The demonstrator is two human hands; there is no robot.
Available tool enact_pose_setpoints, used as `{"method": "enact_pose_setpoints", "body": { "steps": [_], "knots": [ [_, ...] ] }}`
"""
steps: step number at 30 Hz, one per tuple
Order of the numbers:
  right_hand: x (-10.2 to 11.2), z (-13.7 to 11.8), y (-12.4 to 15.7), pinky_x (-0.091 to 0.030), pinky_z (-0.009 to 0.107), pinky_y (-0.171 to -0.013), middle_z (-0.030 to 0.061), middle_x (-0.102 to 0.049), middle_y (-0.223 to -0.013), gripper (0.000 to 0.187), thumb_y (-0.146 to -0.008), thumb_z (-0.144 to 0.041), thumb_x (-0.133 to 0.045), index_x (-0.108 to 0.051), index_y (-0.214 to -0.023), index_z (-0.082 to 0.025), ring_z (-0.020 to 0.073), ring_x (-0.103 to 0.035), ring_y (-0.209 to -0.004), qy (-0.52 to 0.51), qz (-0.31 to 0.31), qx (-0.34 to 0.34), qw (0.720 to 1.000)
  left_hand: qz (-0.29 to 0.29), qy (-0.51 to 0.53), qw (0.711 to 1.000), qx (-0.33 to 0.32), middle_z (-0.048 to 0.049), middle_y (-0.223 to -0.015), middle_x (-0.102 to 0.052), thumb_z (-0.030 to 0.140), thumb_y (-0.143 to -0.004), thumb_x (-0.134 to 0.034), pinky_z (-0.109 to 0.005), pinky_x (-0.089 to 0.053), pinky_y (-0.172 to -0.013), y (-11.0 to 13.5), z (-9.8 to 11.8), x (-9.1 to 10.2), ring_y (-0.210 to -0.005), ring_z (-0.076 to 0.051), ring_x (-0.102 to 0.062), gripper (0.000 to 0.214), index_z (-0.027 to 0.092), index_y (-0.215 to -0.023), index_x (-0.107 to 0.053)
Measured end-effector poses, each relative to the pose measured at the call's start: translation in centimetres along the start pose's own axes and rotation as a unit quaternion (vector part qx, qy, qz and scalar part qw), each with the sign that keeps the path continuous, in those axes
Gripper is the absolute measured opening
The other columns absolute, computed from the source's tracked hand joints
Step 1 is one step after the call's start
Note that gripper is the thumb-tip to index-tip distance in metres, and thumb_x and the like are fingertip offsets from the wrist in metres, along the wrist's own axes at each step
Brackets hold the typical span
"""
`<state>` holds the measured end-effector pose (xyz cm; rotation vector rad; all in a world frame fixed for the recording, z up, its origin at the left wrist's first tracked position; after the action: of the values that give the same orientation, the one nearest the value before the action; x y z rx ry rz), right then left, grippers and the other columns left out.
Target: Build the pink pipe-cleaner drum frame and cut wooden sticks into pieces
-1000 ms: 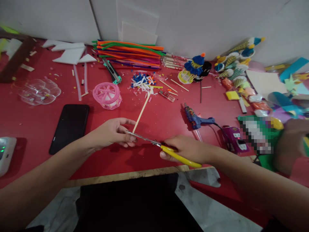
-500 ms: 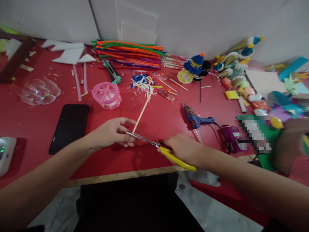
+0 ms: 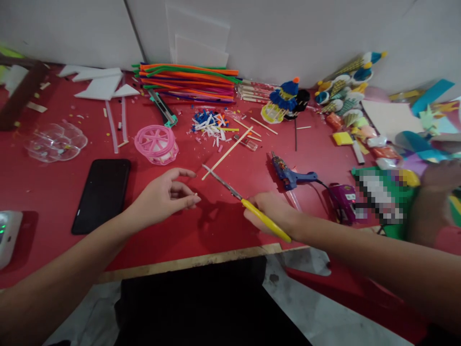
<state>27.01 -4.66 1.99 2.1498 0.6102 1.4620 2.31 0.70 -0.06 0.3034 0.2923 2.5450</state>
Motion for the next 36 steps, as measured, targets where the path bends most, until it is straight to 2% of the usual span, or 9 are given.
{"method": "enact_pose_setpoints", "body": {
  "steps": [2, 5, 8, 17, 20, 24, 28, 31, 36],
  "knots": [
    [0.0, 0.2, -0.1, -0.026, 0.024, -0.046, -0.0045, -0.031, -0.049, 0.028, -0.072, -0.017, -0.047, -0.031, -0.049, -0.022, 0.0085, -0.032, -0.048, 0.006, 0.036, -0.013, 0.999, 0.041, -0.137, 0.988, -0.049, -0.0022, -0.077, -0.072, 0.026, -0.080, -0.069, -0.026, -0.050, -0.065, 0.0, -0.2, 0.1, -0.069, -0.017, -0.069, 0.038, 0.020, -0.114, -0.053],
    [0.0, 0.1, -0.1, -0.025, 0.025, -0.046, -0.0053, -0.030, -0.049, 0.029, -0.072, -0.018, -0.048, -0.031, -0.049, -0.022, 0.0080, -0.029, -0.047, 0.011, 0.050, -0.005, 0.999, 0.062, -0.336, 0.934, -0.108, -0.0058, -0.087, -0.072, 0.027, -0.085, -0.064, -0.029, -0.048, -0.071, -0.2, -0.7, 0.0, -0.078, -0.020, -0.068, 0.017, 0.020, -0.101, -0.062],
    [0.0, -0.2, 0.0, -0.024, 0.024, -0.046, -0.0058, -0.031, -0.047, 0.027, -0.071, -0.018, -0.049, -0.034, -0.048, -0.021, 0.0076, -0.029, -0.046, 0.010, 0.062, -0.004, 0.998, 0.068, -0.422, 0.891, -0.151, -0.0078, -0.090, -0.070, 0.026, -0.089, -0.060, -0.031, -0.047, -0.075, -0.4, -1.2, -0.2, -0.085, -0.022, -0.065, 0.009, 0.019, -0.093, -0.064],
    [-0.3, -0.3, -0.1, -0.025, 0.023, -0.046, -0.0048, -0.041, -0.046, 0.025, -0.071, -0.018, -0.050, -0.044, -0.048, -0.020, 0.0087, -0.039, -0.046, -0.024, 0.032, 0.004, 0.999, 0.086, -0.418, 0.886, -0.184, -0.0067, -0.093, -0.068, 0.022, -0.087, -0.062, -0.029, -0.048, -0.067, -0.7, -1.7, -0.1, -0.072, -0.016, -0.062, 0.019, 0.016, -0.105, -0.060],
    [-0.2, -0.4, 0.1, -0.025, 0.023, -0.047, -0.0047, -0.040, -0.045, 0.026, -0.072, -0.017, -0.050, -0.043, -0.048, -0.020, 0.0089, -0.040, -0.046, -0.005, 0.032, -0.018, 0.999, 0.127, -0.377, 0.890, -0.221, -0.0069, -0.092, -0.067, 0.018, -0.090, -0.055, -0.028, -0.049, -0.069, -0.5, -1.2, 0.2, -0.076, -0.016, -0.062, 0.012, 0.016, -0.101, -0.061],
    [-0.7, -0.4, 0.1, -0.029, 0.025, -0.051, -0.0013, -0.050, -0.053, 0.024, -0.078, -0.027, -0.052, -0.048, -0.056, -0.020, 0.0105, -0.044, -0.050, 0.025, 0.053, 0.030, 0.998, 0.187, -0.303, 0.897, -0.262, -0.0041, -0.080, -0.067, 0.021, -0.095, -0.045, -0.025, -0.047, -0.065, 0.1, -0.1, 0.2, -0.072, -0.014, -0.061, 0.019, 0.017, -0.087, -0.061],
    [-1.8, -0.5, 0.0, -0.028, 0.026, -0.053, 0.0019, -0.055, -0.059, 0.028, -0.082, -0.039, -0.051, -0.053, -0.062, -0.019, 0.0121, -0.045, -0.054, 0.061, 0.095, 0.055, 0.992, 0.174, -0.304, 0.891, -0.288, -0.0022, -0.079, -0.068, 0.024, -0.088, -0.056, -0.022, -0.046, -0.057, 0.8, 0.3, -0.5, -0.060, -0.010, -0.057, 0.010, 0.016, -0.093, -0.062],
    [-2.4, -1.2, 0.1, -0.026, 0.026, -0.053, 0.0023, -0.057, -0.061, 0.025, -0.082, -0.036, -0.053, -0.056, -0.065, -0.019, 0.0121, -0.045, -0.054, 0.076, 0.099, 0.055, 0.991, 0.215, -0.283, 0.891, -0.282, -0.0010, -0.078, -0.069, 0.020, -0.081, -0.064, -0.020, -0.046, -0.054, 0.9, 0.2, -0.8, -0.053, -0.008, -0.054, 0.011, 0.016, -0.092, -0.064],
    [-1.8, -2.5, 0.7, -0.026, 0.026, -0.053, 0.0033, -0.059, -0.063, 0.022, -0.081, -0.034, -0.054, -0.057, -0.067, -0.018, 0.0129, -0.047, -0.054, 0.106, 0.126, 0.044, 0.985, 0.259, -0.148, 0.928, -0.223, 0.0007, -0.075, -0.073, 0.021, -0.079, -0.070, -0.018, -0.048, -0.052, 0.8, 0.4, -0.6, -0.060, -0.010, -0.064, 0.004, 0.020, -0.082, -0.072]
  ]
}}
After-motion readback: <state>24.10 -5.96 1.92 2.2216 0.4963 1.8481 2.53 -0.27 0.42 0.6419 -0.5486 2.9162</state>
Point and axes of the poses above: each hand's wrist, its own y-axis away from the middle knuckle, its own x-axis out of the back of the hand, z = x × y, the point moved 1 cm from there along -y, towards the middle knuckle
